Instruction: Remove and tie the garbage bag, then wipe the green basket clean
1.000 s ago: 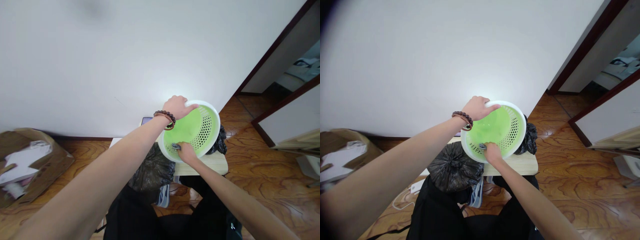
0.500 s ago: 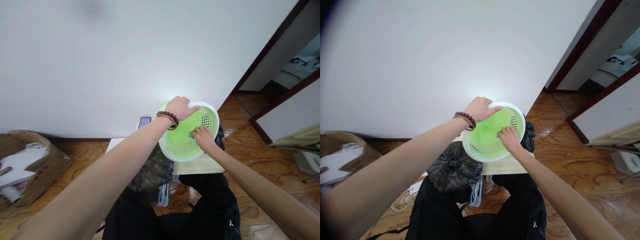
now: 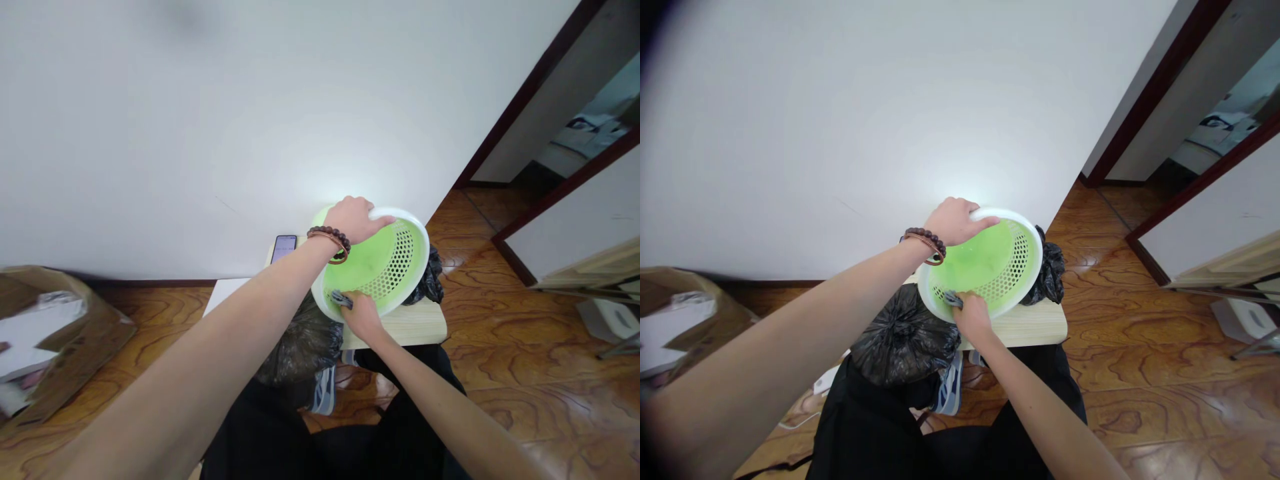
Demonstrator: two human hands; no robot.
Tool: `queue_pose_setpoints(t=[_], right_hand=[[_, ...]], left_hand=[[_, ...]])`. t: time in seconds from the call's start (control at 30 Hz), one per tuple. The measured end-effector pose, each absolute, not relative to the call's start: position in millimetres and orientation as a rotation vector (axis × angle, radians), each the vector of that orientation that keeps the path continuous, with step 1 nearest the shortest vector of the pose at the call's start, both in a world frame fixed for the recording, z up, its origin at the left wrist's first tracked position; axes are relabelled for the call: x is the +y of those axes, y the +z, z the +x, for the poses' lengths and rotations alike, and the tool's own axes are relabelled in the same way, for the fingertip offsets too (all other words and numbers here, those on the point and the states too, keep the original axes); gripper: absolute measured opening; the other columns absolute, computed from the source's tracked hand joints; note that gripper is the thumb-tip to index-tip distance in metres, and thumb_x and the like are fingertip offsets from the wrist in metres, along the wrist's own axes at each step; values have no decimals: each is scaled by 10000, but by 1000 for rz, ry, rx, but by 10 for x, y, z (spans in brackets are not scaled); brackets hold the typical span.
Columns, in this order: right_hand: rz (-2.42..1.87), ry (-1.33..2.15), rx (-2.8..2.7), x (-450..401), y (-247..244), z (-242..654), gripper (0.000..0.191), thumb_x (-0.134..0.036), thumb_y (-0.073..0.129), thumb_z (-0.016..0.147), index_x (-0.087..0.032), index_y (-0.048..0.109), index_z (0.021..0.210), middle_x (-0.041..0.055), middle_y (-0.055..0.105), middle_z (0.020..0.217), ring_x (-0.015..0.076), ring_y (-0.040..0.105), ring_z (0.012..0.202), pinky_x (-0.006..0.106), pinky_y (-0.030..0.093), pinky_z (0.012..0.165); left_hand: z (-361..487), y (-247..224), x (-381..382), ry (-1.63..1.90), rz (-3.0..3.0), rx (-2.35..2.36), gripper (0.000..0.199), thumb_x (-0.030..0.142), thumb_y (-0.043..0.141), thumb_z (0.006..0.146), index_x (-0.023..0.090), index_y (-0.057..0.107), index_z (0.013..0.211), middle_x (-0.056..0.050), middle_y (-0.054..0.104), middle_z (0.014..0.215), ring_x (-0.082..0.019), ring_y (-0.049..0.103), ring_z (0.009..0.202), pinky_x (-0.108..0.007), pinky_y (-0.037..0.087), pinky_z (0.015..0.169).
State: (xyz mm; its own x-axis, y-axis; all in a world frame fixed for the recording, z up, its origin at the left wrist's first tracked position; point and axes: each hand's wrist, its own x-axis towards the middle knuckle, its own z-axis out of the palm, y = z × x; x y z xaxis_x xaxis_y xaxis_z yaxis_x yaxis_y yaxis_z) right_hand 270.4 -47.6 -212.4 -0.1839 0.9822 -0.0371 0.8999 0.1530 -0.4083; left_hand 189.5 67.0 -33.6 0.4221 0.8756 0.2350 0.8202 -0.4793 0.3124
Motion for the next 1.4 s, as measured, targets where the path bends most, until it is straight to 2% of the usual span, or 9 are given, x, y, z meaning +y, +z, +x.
queue_pose_setpoints(t=[0.1,0.2,0.4,0.57,0.7,0.83,1.1,1.27,1.4], right_hand=[[-1676,471,-2289,-491,-2072,2753,353,-127,477,801,-202,594,1124,51,613,980,167,528,931,230,359,830],[-1627,229,-2523,-352,-1982,3090,308,-99,441,828,-174,628,1061,80,597,924,196,490,944,268,350,853],[-1820,-235,-2579,-54,-1893,3707,259,-121,403,866,-122,645,958,129,577,927,249,455,973,355,342,855],[-1983,137,-2421,-276,-2075,3257,320,-70,436,809,-156,641,1039,112,609,940,217,514,936,294,375,793],[-1811,505,-2190,-425,-2140,2729,347,-145,474,797,-210,608,1110,60,631,957,182,556,872,258,389,785],[-1650,599,-2164,-422,-2090,2685,353,-134,468,793,-190,602,1115,53,627,992,168,545,915,235,381,825],[-1473,52,-2825,-286,-2001,3417,260,-119,425,856,-159,627,1015,95,591,912,211,478,949,287,369,839],[-1701,-252,-2746,-56,-1901,3740,236,-127,415,865,-134,634,952,120,590,913,227,482,940,311,363,831],[-1889,-245,-2615,-38,-1910,3651,244,-104,411,850,-117,646,913,132,603,916,236,496,949,310,379,792]], left_hand=[[1875,-337,669,559,2537,1485,626,687,331,745,152,651,798,-107,627,726,-187,554,686,-289,371,597],[1849,-337,685,568,2538,1466,629,689,336,742,148,653,779,-104,620,698,-184,550,661,-291,358,590],[1812,-325,681,596,2498,1458,613,689,362,730,150,653,741,-86,592,615,-171,525,610,-287,328,557],[1836,-342,683,616,2489,1427,601,681,372,731,148,650,736,-85,585,617,-157,502,580,-285,313,542],[1820,-352,706,632,2510,1432,622,697,353,730,147,641,704,-89,586,613,-155,494,572,-286,307,541],[1789,-342,696,620,2479,1452,623,705,356,724,154,647,733,-85,604,627,-155,502,573,-282,315,540],[1807,-331,676,640,2463,1466,619,698,370,726,150,656,729,-92,615,624,-158,517,575,-284,325,535],[1800,-327,675,666,2495,1451,610,692,375,727,151,655,729,-91,612,628,-154,510,571,-288,317,545],[1815,-331,672,658,2494,1458,609,693,375,726,152,656,729,-95,613,632,-154,513,579,-286,315,549]])
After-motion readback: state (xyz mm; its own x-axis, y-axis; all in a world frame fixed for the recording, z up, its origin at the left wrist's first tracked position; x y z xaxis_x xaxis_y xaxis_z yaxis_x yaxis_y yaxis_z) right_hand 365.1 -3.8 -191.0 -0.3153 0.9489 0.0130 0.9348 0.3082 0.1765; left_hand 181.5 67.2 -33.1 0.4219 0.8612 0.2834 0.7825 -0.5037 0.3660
